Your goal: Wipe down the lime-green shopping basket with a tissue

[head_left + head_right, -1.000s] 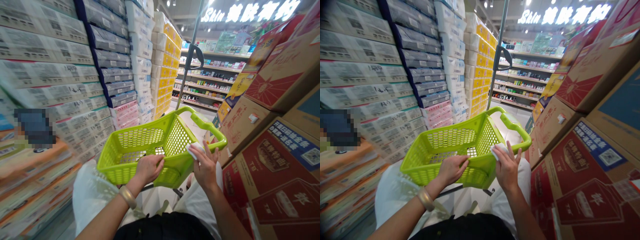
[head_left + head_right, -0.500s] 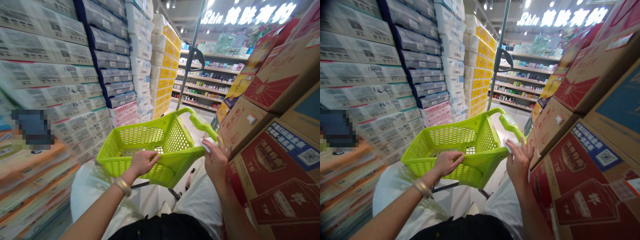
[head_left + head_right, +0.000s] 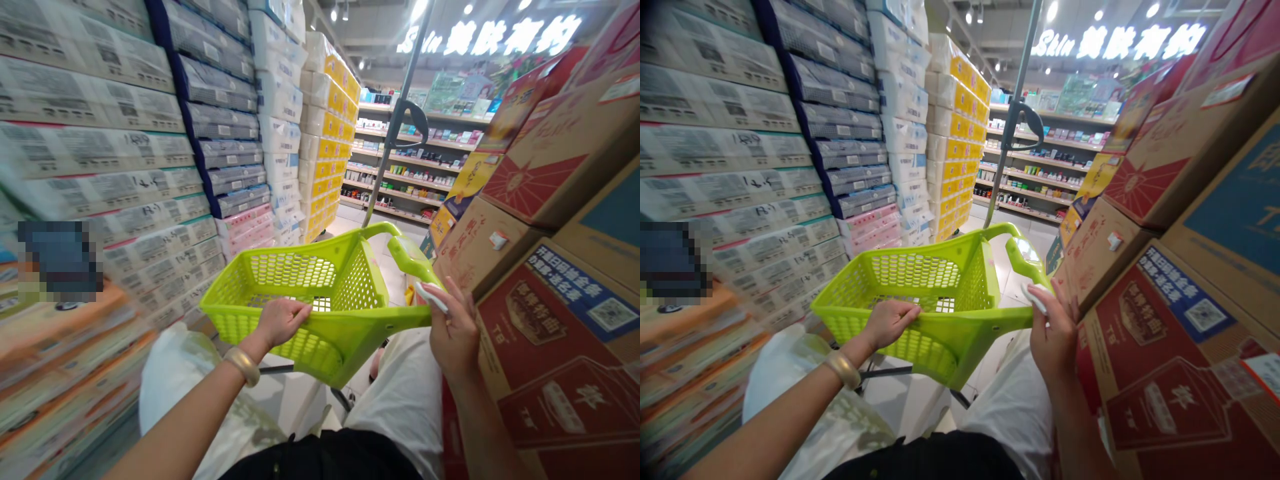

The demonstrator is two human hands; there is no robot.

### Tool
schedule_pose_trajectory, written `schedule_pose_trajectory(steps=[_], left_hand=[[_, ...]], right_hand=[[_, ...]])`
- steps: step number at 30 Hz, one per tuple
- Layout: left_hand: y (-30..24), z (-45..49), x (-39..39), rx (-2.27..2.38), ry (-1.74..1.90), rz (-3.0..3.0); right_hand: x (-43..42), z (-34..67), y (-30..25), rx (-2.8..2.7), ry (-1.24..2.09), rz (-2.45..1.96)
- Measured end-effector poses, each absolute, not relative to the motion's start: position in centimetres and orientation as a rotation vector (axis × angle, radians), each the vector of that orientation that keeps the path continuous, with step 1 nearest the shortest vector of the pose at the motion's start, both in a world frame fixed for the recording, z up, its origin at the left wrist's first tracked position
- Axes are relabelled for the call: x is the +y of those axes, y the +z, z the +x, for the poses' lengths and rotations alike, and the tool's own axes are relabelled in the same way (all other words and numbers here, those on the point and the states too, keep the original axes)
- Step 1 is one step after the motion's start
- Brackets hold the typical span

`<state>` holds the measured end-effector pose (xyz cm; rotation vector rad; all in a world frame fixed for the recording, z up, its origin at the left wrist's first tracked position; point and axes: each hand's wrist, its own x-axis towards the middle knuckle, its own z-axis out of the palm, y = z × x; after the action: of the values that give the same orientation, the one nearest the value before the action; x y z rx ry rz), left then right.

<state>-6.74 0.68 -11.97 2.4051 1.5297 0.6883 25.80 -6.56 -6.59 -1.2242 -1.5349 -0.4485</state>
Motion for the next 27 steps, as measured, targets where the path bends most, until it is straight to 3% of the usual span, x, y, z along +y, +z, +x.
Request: schedule_pose_trajectory(steps=[5,14,19,23,27], left_hand=[[-11.4,-6.7,1.4,1.578,0.637,2.378],[-10.2,-7.9,4.3,1.594,0.598,2.436],[-8.6,-6.7,3.9,1.57,0.715,2.492],[-6.2,-2.4,0.0,1.187,1.09,2.449],[-4.5,1.0,-3.4,0.968,1.096,2.449]], right_hand=[[-8.0,24.8,-6.7,-1.735,-0.409,-1.152],[-8.6,26.5,-6.9,-1.358,0.067,-1.113],[-9.6,23.0,-7.1,-1.427,0.055,-1.023],[-9.9,20.9,-6.8,-1.549,0.063,-0.981],[-9.1,20.2,-6.5,-1.707,-0.042,-0.941]])
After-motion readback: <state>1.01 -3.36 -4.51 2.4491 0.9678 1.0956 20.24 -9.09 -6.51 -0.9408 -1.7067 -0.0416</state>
